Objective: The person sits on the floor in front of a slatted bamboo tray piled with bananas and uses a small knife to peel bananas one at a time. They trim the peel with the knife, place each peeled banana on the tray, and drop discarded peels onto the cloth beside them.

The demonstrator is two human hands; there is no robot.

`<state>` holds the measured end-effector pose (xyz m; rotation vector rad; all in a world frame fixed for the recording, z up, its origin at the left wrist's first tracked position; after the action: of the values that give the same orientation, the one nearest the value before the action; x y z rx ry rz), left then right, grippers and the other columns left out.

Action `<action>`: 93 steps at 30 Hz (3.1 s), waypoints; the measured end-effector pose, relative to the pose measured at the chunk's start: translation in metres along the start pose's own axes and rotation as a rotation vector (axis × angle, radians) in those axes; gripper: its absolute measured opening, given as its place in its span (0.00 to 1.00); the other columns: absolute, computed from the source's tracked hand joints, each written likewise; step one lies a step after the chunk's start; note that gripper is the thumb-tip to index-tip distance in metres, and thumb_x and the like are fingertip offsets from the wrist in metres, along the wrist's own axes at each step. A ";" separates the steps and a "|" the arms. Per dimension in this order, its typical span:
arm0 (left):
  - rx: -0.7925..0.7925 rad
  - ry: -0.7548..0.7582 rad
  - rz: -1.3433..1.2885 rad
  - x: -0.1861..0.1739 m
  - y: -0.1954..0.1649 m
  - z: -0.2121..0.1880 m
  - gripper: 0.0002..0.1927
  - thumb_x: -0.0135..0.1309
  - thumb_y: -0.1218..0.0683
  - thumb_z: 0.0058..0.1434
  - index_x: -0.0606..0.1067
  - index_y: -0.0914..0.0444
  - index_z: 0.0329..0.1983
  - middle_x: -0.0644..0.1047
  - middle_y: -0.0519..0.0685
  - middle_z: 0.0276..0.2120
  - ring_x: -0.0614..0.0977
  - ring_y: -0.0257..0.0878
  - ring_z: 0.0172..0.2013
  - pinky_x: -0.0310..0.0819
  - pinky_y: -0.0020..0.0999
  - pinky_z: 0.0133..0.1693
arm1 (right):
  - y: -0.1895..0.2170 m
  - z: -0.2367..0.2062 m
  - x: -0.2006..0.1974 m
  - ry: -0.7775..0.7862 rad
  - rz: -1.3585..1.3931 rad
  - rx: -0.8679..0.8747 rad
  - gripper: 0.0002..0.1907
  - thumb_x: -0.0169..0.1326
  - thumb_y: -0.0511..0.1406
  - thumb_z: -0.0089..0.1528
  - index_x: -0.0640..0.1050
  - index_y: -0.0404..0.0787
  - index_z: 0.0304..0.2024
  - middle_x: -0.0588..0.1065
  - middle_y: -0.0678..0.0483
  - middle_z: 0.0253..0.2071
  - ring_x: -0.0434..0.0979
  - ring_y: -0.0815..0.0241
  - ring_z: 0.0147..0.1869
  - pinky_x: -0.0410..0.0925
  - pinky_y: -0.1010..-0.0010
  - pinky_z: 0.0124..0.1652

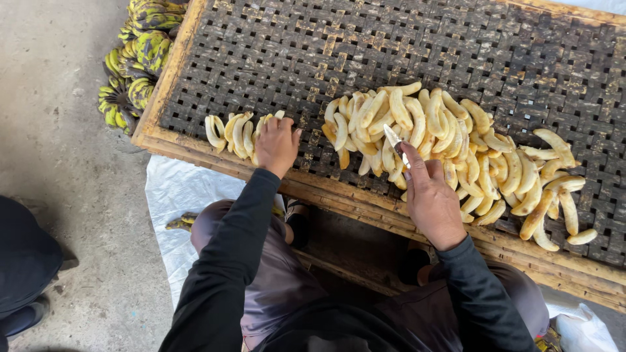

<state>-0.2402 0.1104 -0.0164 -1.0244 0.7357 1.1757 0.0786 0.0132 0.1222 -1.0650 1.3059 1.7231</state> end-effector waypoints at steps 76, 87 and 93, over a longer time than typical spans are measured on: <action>-0.691 0.233 -2.468 -0.026 -0.199 0.002 0.14 0.40 0.46 0.78 0.69 0.60 0.44 0.73 0.48 0.34 0.82 0.46 0.40 0.83 0.42 0.46 | 0.015 -0.007 0.023 0.067 0.620 -0.031 0.26 0.43 0.38 0.73 0.57 0.43 0.72 0.76 0.47 0.42 0.79 0.57 0.42 0.72 0.68 0.46; -0.753 0.583 -2.540 -0.026 -0.207 -0.016 0.14 0.37 0.49 0.78 0.69 0.62 0.44 0.77 0.53 0.39 0.78 0.49 0.58 0.71 0.43 0.63 | 0.009 0.004 0.011 -0.016 0.481 -0.093 0.22 0.46 0.35 0.72 0.60 0.41 0.67 0.78 0.41 0.51 0.84 0.51 0.48 0.74 0.64 0.45; -0.739 0.740 -2.648 -0.020 -0.210 -0.022 0.09 0.38 0.57 0.80 0.70 0.63 0.49 0.77 0.60 0.56 0.77 0.45 0.56 0.74 0.36 0.51 | 0.001 0.008 0.009 -0.031 0.427 -0.091 0.20 0.48 0.34 0.72 0.61 0.41 0.64 0.79 0.44 0.46 0.85 0.50 0.47 0.74 0.64 0.43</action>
<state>-0.0420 0.0706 0.0462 -1.7026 -0.8533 -1.4236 0.0729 0.0211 0.1156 -0.8439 1.5275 2.1195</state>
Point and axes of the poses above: each hand's wrist, its own z-axis towards the middle knuckle, its own x-axis out of the palm, y = z × x, the point moved 2 cm from there along z, towards the middle knuckle
